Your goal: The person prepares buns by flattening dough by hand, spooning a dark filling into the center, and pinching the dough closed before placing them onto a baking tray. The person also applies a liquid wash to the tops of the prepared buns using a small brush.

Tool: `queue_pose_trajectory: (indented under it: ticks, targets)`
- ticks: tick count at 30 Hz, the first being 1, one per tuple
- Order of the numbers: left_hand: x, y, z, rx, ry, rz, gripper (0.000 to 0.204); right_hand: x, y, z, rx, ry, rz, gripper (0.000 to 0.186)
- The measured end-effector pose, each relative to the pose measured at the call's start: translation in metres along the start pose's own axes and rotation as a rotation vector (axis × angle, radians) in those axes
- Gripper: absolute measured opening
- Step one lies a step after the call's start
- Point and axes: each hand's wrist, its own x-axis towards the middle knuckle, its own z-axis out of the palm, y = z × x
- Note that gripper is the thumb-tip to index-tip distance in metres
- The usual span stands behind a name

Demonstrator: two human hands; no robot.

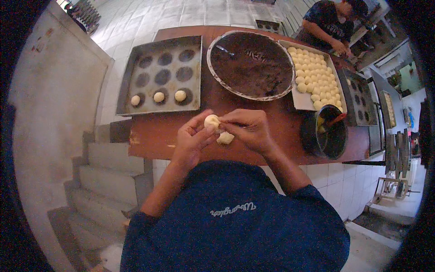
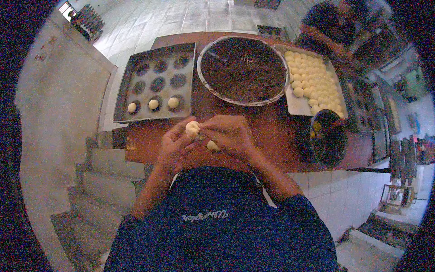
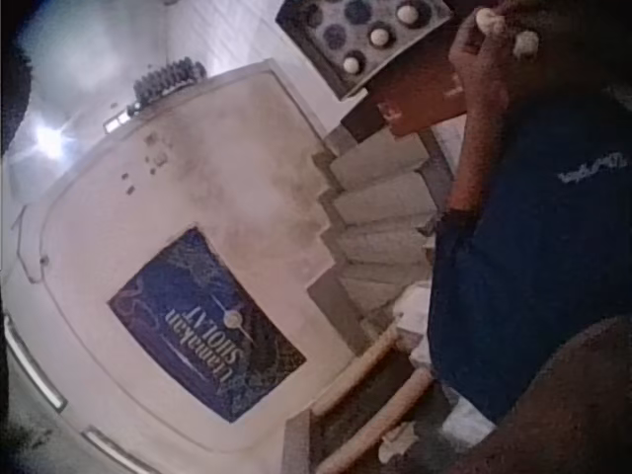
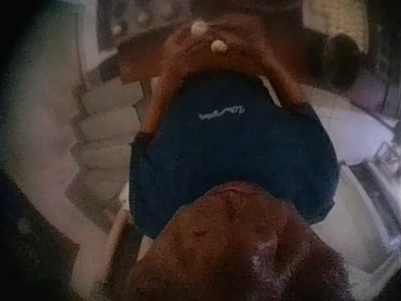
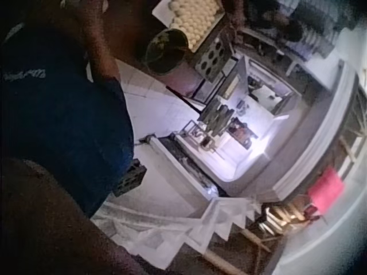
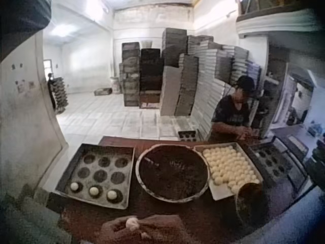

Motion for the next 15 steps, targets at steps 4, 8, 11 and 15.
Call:
queue_pose_trajectory:
  ticks: [4,8,11,15]
  targets:
    - [0.015,-0.016,0.015,0.323,0.018,0.142,0.062,-0.004,-0.014,-0.007,-0.198,0.037,-0.121,0.026]
    - [0.001,-0.014,0.036,0.16,0.002,0.432,0.051,-0.006,0.002,-0.009,-0.223,0.178,-0.181,0.028]
    - [0.028,-0.02,0.051,-0.059,-0.292,0.34,0.051,-0.021,0.002,0.003,0.261,0.214,0.166,0.027]
    - [0.042,-0.033,0.068,0.259,0.074,0.233,0.022,-0.049,-0.008,-0.008,-0.447,0.079,-0.22,0.032]
